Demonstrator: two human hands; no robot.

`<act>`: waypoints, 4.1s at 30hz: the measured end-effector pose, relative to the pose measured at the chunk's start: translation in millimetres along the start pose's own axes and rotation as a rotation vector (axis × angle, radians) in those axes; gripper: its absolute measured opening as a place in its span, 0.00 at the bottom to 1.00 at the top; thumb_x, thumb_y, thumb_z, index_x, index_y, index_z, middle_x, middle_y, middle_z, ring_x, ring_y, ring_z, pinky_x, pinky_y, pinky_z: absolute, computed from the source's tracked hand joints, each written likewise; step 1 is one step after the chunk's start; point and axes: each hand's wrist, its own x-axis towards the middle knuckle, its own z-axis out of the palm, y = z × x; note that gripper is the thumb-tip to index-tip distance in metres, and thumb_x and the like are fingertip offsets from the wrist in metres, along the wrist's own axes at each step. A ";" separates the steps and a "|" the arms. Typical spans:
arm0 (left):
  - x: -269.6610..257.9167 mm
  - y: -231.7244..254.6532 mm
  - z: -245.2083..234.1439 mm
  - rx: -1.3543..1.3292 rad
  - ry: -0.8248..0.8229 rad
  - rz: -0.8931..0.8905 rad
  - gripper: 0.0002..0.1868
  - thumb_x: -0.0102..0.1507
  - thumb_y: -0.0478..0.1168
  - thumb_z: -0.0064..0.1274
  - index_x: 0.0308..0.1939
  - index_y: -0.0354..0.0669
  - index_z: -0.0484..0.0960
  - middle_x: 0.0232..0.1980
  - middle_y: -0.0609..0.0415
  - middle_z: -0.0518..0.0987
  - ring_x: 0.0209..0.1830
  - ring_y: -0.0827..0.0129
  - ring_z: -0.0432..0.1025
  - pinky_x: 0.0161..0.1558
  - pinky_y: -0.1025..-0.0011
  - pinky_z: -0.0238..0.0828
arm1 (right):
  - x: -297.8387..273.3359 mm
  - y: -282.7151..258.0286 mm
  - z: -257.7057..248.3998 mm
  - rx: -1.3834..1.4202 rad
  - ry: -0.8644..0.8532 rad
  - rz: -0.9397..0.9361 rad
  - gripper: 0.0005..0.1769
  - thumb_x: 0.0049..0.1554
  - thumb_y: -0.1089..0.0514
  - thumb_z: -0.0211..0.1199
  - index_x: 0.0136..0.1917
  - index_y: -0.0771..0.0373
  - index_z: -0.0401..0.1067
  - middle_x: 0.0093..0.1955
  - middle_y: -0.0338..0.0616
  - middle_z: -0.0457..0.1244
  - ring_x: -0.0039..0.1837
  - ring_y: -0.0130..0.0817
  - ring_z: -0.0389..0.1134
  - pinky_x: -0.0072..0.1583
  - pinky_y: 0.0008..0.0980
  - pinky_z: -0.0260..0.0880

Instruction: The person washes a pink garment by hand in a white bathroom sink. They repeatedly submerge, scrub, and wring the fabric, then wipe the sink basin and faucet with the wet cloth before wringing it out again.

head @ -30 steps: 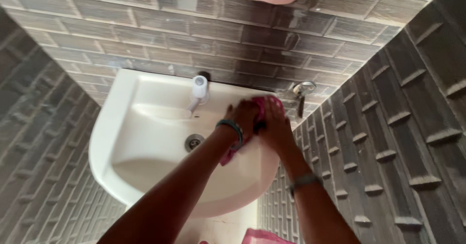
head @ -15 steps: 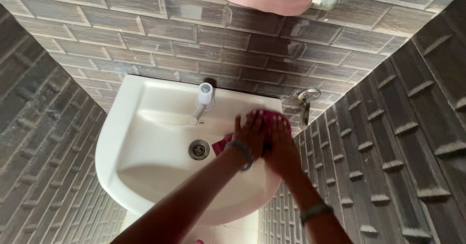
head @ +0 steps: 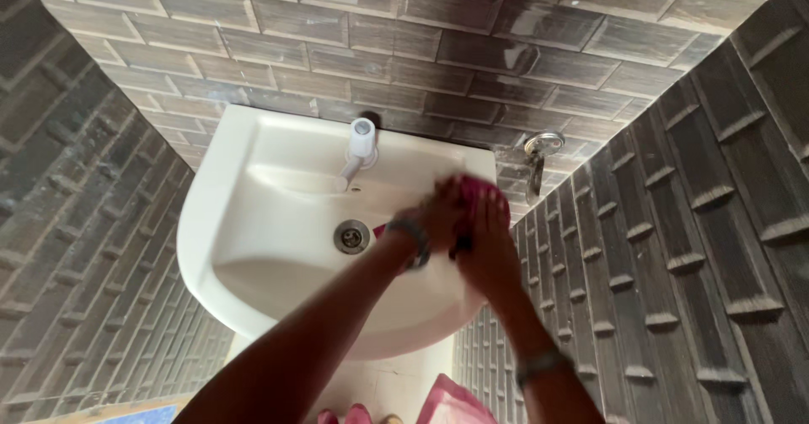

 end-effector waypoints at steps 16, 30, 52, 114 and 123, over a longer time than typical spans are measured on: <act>20.4 0.7 -8.3 0.137 0.218 -0.106 0.37 0.65 0.51 0.46 0.77 0.45 0.59 0.84 0.42 0.43 0.82 0.43 0.37 0.75 0.35 0.36 | 41.1 0.3 2.5 -0.196 0.079 -0.071 0.42 0.62 0.51 0.50 0.81 0.73 0.43 0.83 0.68 0.39 0.85 0.61 0.37 0.81 0.51 0.35; -9.2 14.6 -25.8 -0.044 -0.073 -0.096 0.39 0.56 0.52 0.63 0.70 0.48 0.73 0.84 0.37 0.40 0.83 0.38 0.38 0.77 0.48 0.45 | 1.4 -12.8 -20.8 -0.072 -0.136 -0.056 0.57 0.46 0.55 0.66 0.78 0.78 0.39 0.81 0.67 0.38 0.84 0.57 0.33 0.81 0.47 0.32; 45.2 10.5 -54.0 -0.052 -0.001 -0.314 0.42 0.55 0.49 0.65 0.73 0.53 0.69 0.86 0.45 0.39 0.86 0.48 0.35 0.78 0.46 0.40 | 93.5 51.6 10.4 -0.145 -0.083 -0.309 0.48 0.55 0.53 0.60 0.79 0.79 0.44 0.83 0.75 0.36 0.85 0.68 0.31 0.80 0.56 0.29; -225.8 -2.3 -13.3 -0.369 -0.040 -0.199 0.28 0.54 0.56 0.55 0.49 0.40 0.81 0.56 0.37 0.77 0.56 0.44 0.73 0.57 0.53 0.71 | -107.6 -187.6 -74.6 0.080 -0.395 -0.185 0.27 0.38 0.61 0.64 0.54 0.56 0.71 0.44 0.47 0.69 0.56 0.50 0.68 0.68 0.66 0.49; -305.8 -89.6 -9.2 -0.143 0.241 0.043 0.26 0.54 0.41 0.60 0.56 0.42 0.78 0.62 0.41 0.75 0.61 0.45 0.68 0.59 0.49 0.63 | -102.8 -283.9 -43.5 0.276 -0.680 0.016 0.19 0.50 0.63 0.58 0.55 0.52 0.71 0.31 0.38 0.69 0.43 0.40 0.73 0.65 0.43 0.60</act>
